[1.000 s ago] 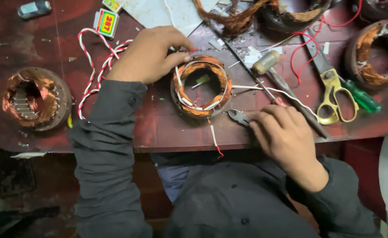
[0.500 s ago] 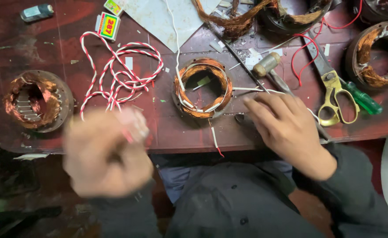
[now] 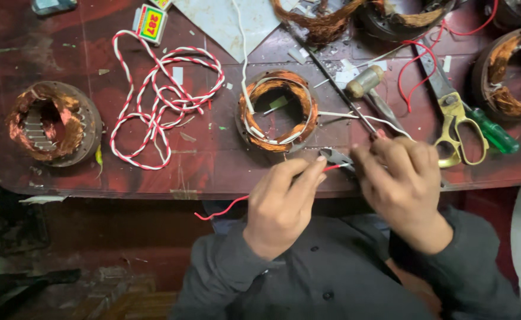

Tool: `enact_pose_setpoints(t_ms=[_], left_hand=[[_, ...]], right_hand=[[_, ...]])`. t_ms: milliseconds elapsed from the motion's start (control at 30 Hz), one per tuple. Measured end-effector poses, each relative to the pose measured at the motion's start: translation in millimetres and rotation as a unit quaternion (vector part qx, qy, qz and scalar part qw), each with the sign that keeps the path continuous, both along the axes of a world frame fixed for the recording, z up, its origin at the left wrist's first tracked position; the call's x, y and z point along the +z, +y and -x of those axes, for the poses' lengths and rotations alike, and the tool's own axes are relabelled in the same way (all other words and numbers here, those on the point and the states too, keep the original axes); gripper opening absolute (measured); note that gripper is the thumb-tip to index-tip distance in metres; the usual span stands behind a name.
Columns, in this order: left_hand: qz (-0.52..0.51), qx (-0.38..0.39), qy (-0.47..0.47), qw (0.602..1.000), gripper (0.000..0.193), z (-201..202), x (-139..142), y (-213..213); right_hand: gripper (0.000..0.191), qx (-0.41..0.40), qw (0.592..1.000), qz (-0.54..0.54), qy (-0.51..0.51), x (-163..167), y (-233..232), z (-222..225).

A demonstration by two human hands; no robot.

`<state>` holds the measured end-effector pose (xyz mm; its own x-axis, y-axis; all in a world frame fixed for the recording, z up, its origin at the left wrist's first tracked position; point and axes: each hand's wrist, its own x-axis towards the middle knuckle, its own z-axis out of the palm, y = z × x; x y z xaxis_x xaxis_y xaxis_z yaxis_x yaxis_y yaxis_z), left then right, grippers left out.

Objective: The person strips and twists wires, then uses a lit match to heat the wire ends before tucking them into a copper-wound coil. They continue to arrange and secure the wires within the coil assembly.

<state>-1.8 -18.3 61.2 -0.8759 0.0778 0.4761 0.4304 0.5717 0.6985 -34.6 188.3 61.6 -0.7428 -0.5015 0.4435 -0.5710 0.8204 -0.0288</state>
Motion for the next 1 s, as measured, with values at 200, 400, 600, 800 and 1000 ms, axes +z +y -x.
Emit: enact_pose_setpoints(t_ms=[200,400,600,800,1000], left_hand=[[0.141,-0.003,0.061,0.988,0.035,20,-6,19],[0.206,0.001,0.093,0.974,0.034,20,-7,12],[0.26,-0.014,0.141,0.955,0.029,15,-19,3],[0.254,0.002,0.171,0.952,0.033,3,-42,-20],[0.195,0.009,0.144,0.97,0.038,-9,-57,-45]], right_hand=[[0.027,-0.037,0.995,0.095,-0.019,-13,15,-23],[0.025,-0.048,0.988,0.14,-0.036,-11,24,-34],[0.02,-0.096,0.98,0.165,-0.05,-20,33,-50],[0.019,-0.106,0.972,0.199,-0.072,-28,36,-60],[0.02,-0.092,0.969,0.213,-0.081,-28,21,-69]])
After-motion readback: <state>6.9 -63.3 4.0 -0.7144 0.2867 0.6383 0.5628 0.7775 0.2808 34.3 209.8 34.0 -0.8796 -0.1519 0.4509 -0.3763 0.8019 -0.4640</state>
